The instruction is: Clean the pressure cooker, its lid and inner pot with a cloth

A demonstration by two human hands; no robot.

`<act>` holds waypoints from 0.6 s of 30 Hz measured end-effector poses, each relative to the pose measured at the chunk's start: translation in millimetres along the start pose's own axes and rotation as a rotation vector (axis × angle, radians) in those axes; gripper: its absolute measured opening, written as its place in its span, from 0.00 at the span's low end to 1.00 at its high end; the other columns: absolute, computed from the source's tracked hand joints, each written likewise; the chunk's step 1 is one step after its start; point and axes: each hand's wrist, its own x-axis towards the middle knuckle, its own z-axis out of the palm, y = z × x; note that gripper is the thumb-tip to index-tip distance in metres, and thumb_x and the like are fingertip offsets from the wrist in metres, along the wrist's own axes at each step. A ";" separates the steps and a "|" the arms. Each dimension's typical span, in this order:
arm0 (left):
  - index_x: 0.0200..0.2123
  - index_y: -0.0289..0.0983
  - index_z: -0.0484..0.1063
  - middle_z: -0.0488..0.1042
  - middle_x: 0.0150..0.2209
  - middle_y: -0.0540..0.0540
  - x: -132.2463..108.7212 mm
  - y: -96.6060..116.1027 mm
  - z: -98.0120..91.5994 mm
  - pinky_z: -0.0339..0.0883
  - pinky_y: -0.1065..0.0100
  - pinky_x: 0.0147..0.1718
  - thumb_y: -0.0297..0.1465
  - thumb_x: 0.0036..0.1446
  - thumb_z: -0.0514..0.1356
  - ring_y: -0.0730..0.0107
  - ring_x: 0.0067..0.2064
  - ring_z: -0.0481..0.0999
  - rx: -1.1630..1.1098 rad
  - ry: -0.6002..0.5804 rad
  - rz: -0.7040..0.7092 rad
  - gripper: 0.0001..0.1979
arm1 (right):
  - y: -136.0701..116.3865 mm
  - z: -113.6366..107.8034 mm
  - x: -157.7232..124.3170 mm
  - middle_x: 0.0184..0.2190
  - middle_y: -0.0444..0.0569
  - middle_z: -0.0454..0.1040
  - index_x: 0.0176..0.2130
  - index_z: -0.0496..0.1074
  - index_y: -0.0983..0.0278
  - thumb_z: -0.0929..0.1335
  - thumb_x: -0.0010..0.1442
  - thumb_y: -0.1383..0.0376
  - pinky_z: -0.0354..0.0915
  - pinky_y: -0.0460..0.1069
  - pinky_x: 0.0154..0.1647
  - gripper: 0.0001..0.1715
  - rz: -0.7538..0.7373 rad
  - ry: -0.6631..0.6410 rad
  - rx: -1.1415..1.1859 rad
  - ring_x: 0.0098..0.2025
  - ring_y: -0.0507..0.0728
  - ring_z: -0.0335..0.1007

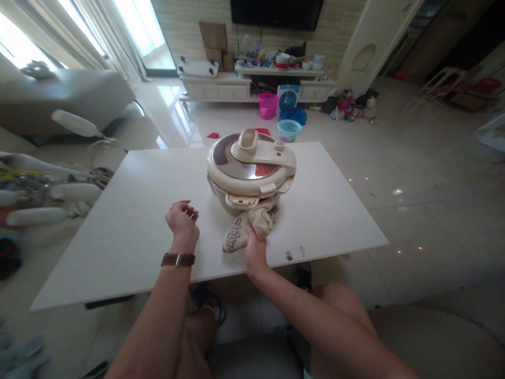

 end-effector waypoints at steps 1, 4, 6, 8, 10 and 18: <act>0.28 0.38 0.69 0.60 0.23 0.54 -0.8 0.6 -0.6 0.56 0.73 0.23 0.30 0.37 0.57 0.76 0.23 0.63 -0.006 -0.004 -0.001 0.09 | -2.0 -2.5 4.0 0.66 0.55 0.75 0.65 0.72 0.63 0.69 0.63 0.48 0.59 0.62 0.76 0.37 -0.003 0.044 -0.005 0.71 0.63 0.67; 0.28 0.38 0.68 0.60 0.23 0.54 -3.8 0.6 -1.4 0.57 0.72 0.24 0.30 0.37 0.57 0.75 0.23 0.64 -0.003 -0.024 0.009 0.09 | -12.5 -10.6 19.6 0.65 0.57 0.75 0.63 0.72 0.64 0.68 0.64 0.49 0.66 0.62 0.71 0.35 0.033 0.170 0.040 0.67 0.64 0.73; 0.28 0.38 0.68 0.60 0.23 0.54 -5.6 -0.9 -0.8 0.57 0.72 0.24 0.30 0.38 0.56 0.75 0.23 0.64 0.005 -0.042 0.009 0.09 | -24.3 -16.8 34.7 0.63 0.58 0.77 0.62 0.72 0.66 0.68 0.63 0.51 0.71 0.61 0.67 0.34 0.071 0.222 0.101 0.63 0.64 0.76; 0.28 0.38 0.69 0.60 0.23 0.54 -6.7 -3.0 0.7 0.57 0.72 0.24 0.30 0.38 0.57 0.75 0.23 0.64 0.009 -0.057 -0.004 0.09 | -39.2 -23.3 54.4 0.62 0.57 0.78 0.61 0.72 0.66 0.68 0.62 0.53 0.74 0.58 0.63 0.33 0.091 0.271 0.144 0.60 0.62 0.78; 0.28 0.38 0.69 0.61 0.22 0.54 -7.2 -5.2 3.4 0.57 0.72 0.24 0.30 0.37 0.57 0.75 0.23 0.64 0.007 -0.065 -0.020 0.09 | -54.2 -28.5 76.3 0.58 0.55 0.80 0.59 0.73 0.67 0.68 0.62 0.55 0.76 0.54 0.58 0.30 0.070 0.304 0.170 0.57 0.60 0.79; 0.27 0.37 0.71 0.63 0.21 0.54 -12.4 -15.2 20.1 0.56 0.73 0.23 0.29 0.37 0.58 0.75 0.22 0.64 -0.027 -0.081 -0.061 0.08 | -50.0 -18.9 75.5 0.54 0.53 0.82 0.50 0.78 0.63 0.71 0.60 0.55 0.73 0.53 0.60 0.21 -0.055 0.332 0.022 0.61 0.58 0.77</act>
